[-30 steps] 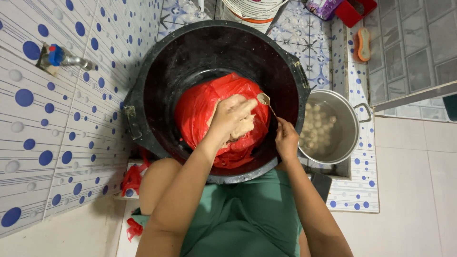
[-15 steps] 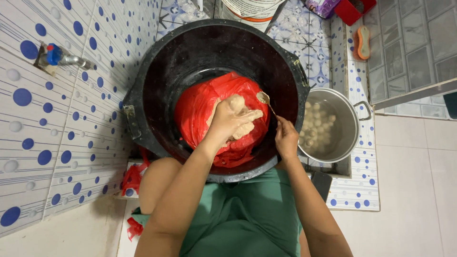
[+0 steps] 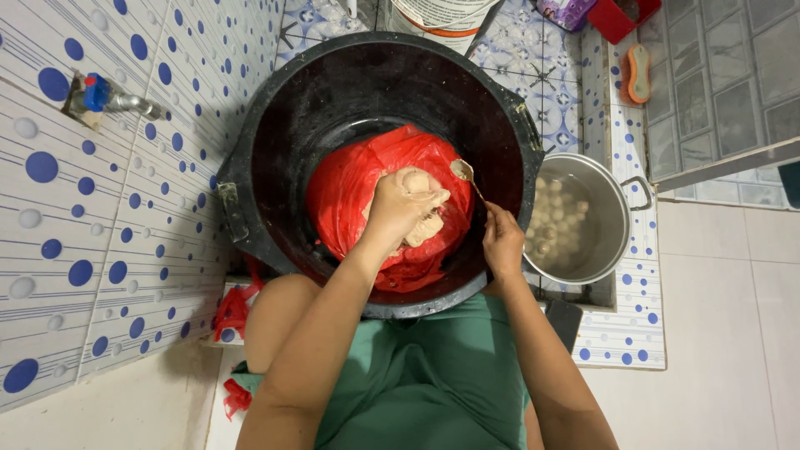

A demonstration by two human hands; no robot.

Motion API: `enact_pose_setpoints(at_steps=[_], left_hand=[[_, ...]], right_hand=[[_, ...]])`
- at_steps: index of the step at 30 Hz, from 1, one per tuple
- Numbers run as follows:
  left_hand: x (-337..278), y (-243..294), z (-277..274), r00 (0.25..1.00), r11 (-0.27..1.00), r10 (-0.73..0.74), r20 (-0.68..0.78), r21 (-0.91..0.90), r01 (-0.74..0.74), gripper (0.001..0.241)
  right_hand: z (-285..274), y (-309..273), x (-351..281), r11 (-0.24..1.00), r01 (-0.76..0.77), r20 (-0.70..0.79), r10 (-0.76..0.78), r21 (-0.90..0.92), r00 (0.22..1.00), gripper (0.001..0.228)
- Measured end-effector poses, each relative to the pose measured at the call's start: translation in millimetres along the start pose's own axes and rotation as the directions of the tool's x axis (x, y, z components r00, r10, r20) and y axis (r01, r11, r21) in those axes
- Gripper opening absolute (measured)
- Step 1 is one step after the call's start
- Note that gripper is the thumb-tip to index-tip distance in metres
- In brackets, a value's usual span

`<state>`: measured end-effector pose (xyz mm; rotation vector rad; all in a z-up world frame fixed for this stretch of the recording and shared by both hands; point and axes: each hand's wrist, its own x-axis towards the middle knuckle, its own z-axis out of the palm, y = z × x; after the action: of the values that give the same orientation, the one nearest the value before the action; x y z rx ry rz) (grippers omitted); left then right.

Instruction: The person is manually forming small balls from a large mass of dough inside a plastic bag and transferring them into a pot of water using a spoon.

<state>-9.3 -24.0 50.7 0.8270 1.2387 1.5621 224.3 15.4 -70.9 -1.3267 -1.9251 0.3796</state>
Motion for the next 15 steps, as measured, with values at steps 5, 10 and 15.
enact_pose_setpoints(at_steps=[5, 10, 15], left_hand=[[-2.7, -13.0, 0.2, 0.999, 0.999, -0.009, -0.036, -0.052, 0.007, 0.025], [-8.3, 7.1, -8.3, 0.996, 0.988, 0.057, 0.062, -0.146, -0.047, 0.021], [-10.0, 31.5, -3.1, 0.999, 0.998, -0.042, 0.023, -0.037, 0.043, 0.040]], right_hand=[[-1.0, -3.9, 0.6, 0.998, -0.038, -0.014, 0.039, 0.048, 0.999, 0.022], [-2.4, -3.7, 0.6, 0.999, -0.030, 0.009, 0.030, 0.015, 1.000, 0.024], [-3.1, -4.3, 1.6, 0.999, -0.047, 0.026, 0.047, 0.003, 0.999, 0.024]])
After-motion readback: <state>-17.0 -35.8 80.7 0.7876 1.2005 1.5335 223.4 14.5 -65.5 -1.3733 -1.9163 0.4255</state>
